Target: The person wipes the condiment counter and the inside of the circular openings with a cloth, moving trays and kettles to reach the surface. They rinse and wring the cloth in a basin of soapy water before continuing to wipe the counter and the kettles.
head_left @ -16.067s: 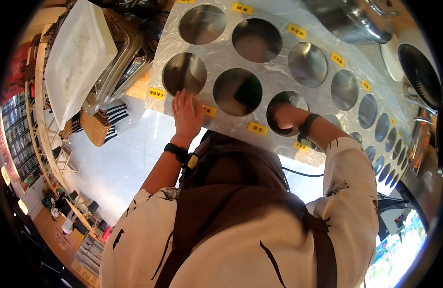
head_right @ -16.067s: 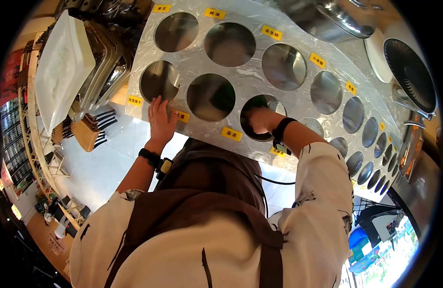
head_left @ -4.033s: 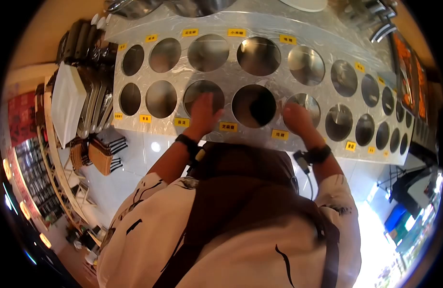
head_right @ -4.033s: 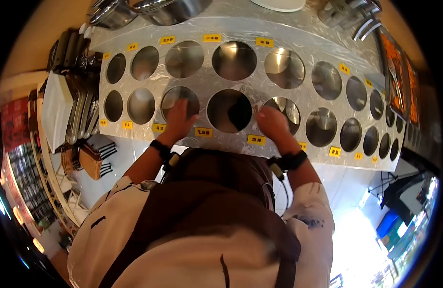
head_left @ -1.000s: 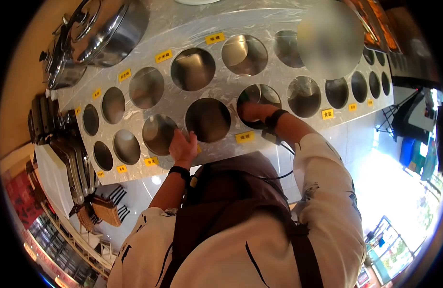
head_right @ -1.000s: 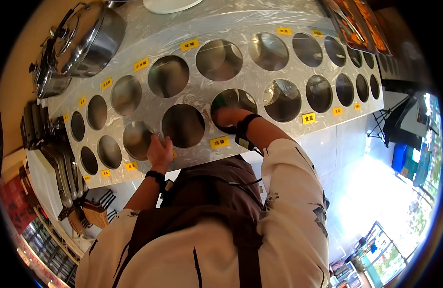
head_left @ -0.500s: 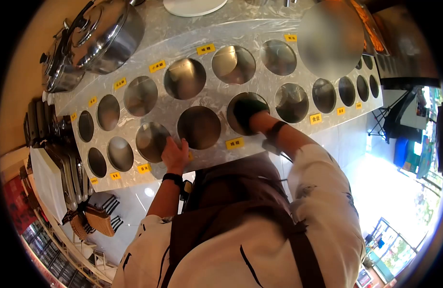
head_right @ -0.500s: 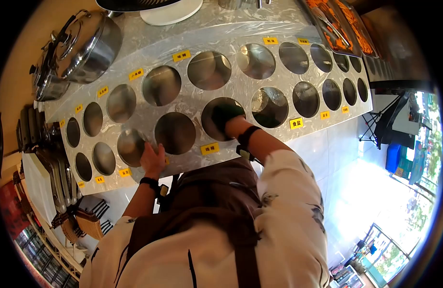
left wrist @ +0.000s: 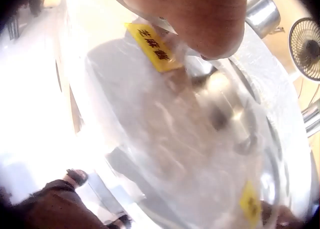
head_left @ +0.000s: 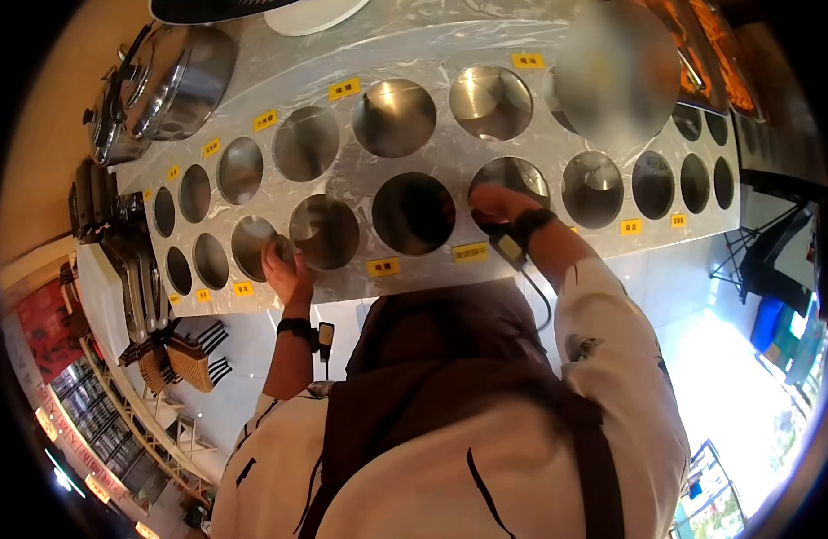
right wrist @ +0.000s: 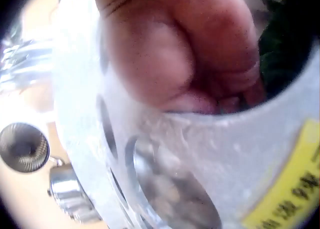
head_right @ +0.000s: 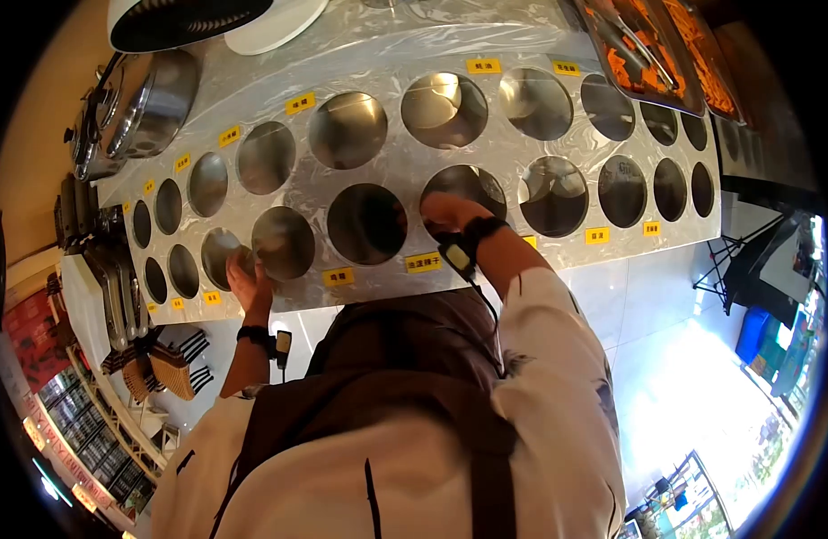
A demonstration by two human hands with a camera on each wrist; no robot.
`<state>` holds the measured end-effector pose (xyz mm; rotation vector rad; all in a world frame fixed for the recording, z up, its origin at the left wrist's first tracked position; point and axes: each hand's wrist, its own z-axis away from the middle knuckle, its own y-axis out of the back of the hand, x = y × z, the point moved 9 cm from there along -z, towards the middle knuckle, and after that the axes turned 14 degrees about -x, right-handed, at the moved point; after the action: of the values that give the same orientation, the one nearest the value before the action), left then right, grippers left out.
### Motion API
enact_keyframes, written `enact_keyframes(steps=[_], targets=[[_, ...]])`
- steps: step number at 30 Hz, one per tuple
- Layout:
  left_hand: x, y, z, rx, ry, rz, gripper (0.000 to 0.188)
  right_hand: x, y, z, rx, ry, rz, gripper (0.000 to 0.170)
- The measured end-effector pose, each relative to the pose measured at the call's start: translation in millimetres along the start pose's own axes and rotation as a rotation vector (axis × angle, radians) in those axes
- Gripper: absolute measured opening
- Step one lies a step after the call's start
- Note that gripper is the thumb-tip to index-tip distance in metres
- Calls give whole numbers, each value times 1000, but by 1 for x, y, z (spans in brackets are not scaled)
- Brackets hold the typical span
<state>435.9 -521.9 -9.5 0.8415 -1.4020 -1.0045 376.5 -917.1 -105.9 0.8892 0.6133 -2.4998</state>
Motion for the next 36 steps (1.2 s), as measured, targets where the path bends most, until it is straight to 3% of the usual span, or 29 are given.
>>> enact_keyframes(steps=[2, 3, 5, 6, 8, 10, 13, 16, 18, 20, 21, 23, 24, 26, 27, 30, 33, 36], targets=[[18, -2, 10, 26, -5, -28, 47, 93, 23, -66, -56, -183, -95, 32], [28, -2, 16, 55, -16, -40, 46, 81, 22, -49, -71, -181, -93, 32], [57, -15, 23, 2, 27, 8, 45, 25, 12, -2, -154, -179, 401, 37], [72, -20, 32, -53, 66, 63, 45, 31, 18, 4, -175, -167, 411, 37], [86, -28, 37, -55, 46, 68, 44, 28, 45, 11, -87, -148, 994, 36], [100, -38, 42, -81, 31, 110, 43, 37, 52, 14, -40, -263, 1297, 35], [113, -45, 47, -102, 60, 101, 43, 52, 33, 16, -122, -427, 1395, 35], [113, -55, 53, -157, 103, 145, 45, 62, 20, 15, -305, -429, 1315, 36], [117, -64, 52, -251, 92, -38, 51, 67, 16, 12, -354, -413, 1300, 36], [117, -69, 52, -267, 100, -80, 52, 53, 16, 9, -258, -177, 1095, 36], [117, -74, 51, -299, 79, -142, 53, 56, 14, 5, -265, -178, 1098, 36], [115, -77, 49, -334, 56, -201, 53, 16, -13, 13, -273, 333, 1176, 30], [115, -78, 50, -349, 27, -194, 53, 13, -17, 10, -272, 326, 1180, 30], [120, -77, 46, -362, -1, -179, 53, -1, -40, 3, -245, 381, 1623, 28], [122, -75, 47, -364, -10, -165, 53, 15, -43, -15, -224, 471, 1609, 29], [123, -75, 47, -366, -42, -159, 52, 25, -31, -33, -206, 398, 1538, 32], [125, -75, 47, -376, -46, -154, 52, 11, -12, -38, -99, 332, 1483, 35], [125, -75, 45, -422, -34, -168, 53, -21, 9, -49, 115, 392, 1449, 38]])
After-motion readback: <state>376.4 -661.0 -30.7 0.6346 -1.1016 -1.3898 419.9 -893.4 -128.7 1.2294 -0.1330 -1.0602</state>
